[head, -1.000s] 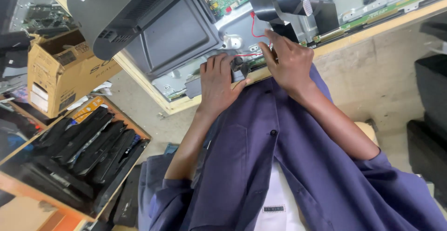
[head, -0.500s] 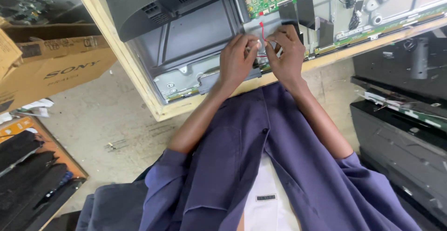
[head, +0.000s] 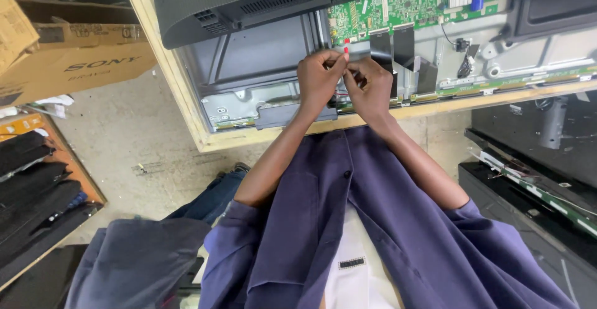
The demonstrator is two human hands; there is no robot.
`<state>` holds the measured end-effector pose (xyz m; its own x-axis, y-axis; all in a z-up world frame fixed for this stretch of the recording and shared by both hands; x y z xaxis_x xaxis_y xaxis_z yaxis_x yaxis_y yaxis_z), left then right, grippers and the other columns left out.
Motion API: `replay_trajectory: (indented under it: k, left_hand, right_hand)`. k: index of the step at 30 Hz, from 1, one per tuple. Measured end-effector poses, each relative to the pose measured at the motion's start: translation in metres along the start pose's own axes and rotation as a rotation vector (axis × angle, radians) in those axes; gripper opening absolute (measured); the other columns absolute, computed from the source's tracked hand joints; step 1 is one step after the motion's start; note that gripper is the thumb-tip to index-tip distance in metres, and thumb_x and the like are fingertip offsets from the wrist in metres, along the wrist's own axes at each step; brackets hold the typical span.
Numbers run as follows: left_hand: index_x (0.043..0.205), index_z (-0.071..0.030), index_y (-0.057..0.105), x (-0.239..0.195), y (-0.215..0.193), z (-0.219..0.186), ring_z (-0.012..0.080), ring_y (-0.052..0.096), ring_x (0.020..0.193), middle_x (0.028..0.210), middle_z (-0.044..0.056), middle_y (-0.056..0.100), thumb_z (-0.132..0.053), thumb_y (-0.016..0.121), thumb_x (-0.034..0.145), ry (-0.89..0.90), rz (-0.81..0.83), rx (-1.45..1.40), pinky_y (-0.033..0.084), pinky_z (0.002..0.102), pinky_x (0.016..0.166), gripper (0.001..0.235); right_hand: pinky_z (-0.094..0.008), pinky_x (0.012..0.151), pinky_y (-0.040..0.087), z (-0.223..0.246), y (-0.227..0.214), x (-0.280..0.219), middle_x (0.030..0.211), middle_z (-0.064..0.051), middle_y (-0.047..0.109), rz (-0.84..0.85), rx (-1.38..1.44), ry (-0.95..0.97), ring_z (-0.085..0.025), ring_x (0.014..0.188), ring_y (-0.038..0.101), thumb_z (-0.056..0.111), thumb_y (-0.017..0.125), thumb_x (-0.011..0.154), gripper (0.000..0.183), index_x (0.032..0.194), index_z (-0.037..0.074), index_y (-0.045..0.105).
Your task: The person works on the internal components of a disassembled television, handling a small black electronic module and connecting red and black wires to the main circuit board. They then position and align the television's bottom plastic casing over the internal parts.
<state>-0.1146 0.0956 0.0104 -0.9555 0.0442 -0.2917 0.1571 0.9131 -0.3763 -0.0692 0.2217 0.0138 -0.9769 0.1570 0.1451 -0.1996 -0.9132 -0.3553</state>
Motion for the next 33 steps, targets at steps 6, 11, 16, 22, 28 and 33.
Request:
replay_trajectory:
  k: [6, 11, 16, 22, 28, 33]
  left_hand:
    - [0.071, -0.019, 0.076, 0.000, 0.007, -0.002, 0.0231, 0.071, 0.058, 0.054, -0.001, 0.068, -0.027, 0.069, 0.080, -0.035, -0.110, 0.076, 0.055, 0.033, 0.060, 0.015]
    - [0.069, -0.023, 0.076, -0.002, 0.010, -0.004, 0.0256, 0.071, 0.065, 0.056, -0.004, 0.069, -0.033, 0.069, 0.078, -0.076, -0.153, 0.143, 0.056, 0.037, 0.067, 0.015]
    - [0.070, -0.023, 0.075, -0.007, 0.009, -0.013, 0.0256, 0.072, 0.066, 0.057, -0.005, 0.069, -0.033, 0.069, 0.078, -0.133, -0.163, 0.132, 0.056, 0.038, 0.070, 0.015]
    - [0.070, -0.022, 0.076, -0.006, 0.009, -0.014, 0.0276, 0.071, 0.066, 0.055, -0.002, 0.068, -0.032, 0.068, 0.079, -0.115, -0.165, 0.127, 0.055, 0.038, 0.067, 0.015]
    - [0.072, -0.022, 0.076, -0.006, 0.010, -0.013, 0.0272, 0.070, 0.062, 0.054, -0.001, 0.066, -0.034, 0.067, 0.079, -0.142, -0.155, 0.146, 0.055, 0.038, 0.065, 0.016]
    - [0.073, -0.021, 0.077, -0.007, 0.008, -0.013, 0.0257, 0.070, 0.058, 0.051, 0.000, 0.064, -0.031, 0.066, 0.080, -0.135, -0.161, 0.118, 0.054, 0.035, 0.062, 0.016]
  right_hand:
    - [-0.024, 0.043, 0.048, -0.020, 0.007, 0.000, 0.063, -0.010, 0.063, -0.038, 0.261, 0.202, -0.018, 0.049, 0.064, -0.008, 0.067, 0.088, 0.013, 0.083, 0.002, 0.074]
    - [-0.025, 0.041, 0.048, -0.009, 0.005, 0.002, 0.063, -0.014, 0.065, -0.056, 0.362, 0.273, -0.019, 0.047, 0.065, -0.010, 0.064, 0.089, 0.012, 0.087, -0.004, 0.074]
    - [-0.026, 0.038, 0.046, -0.004, 0.004, 0.002, 0.064, -0.016, 0.064, -0.075, 0.401, 0.257, -0.018, 0.045, 0.062, -0.011, 0.058, 0.092, 0.013, 0.091, -0.010, 0.072]
    - [-0.025, 0.039, 0.046, -0.027, 0.007, -0.003, 0.062, -0.015, 0.063, -0.085, 0.303, 0.189, -0.021, 0.046, 0.064, -0.010, 0.066, 0.090, 0.008, 0.089, -0.006, 0.074]
    - [-0.026, 0.035, 0.040, -0.020, 0.005, 0.001, 0.062, -0.013, 0.063, -0.091, 0.170, 0.091, -0.025, 0.045, 0.063, -0.008, 0.070, 0.088, 0.009, 0.088, -0.002, 0.076]
    - [-0.027, 0.035, 0.039, -0.011, 0.004, 0.004, 0.063, -0.013, 0.062, -0.092, 0.106, 0.038, -0.025, 0.045, 0.061, -0.005, 0.073, 0.087, 0.008, 0.087, 0.001, 0.077]
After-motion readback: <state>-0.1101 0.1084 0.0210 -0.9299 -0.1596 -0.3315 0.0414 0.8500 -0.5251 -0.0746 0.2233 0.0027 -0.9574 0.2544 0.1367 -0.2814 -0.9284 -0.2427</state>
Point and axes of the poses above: each hand's wrist, its own x-axis towards the middle knuckle, its own y-axis out of the palm, z = x × y, the point moved 4 cm from there along x, towards the middle knuckle
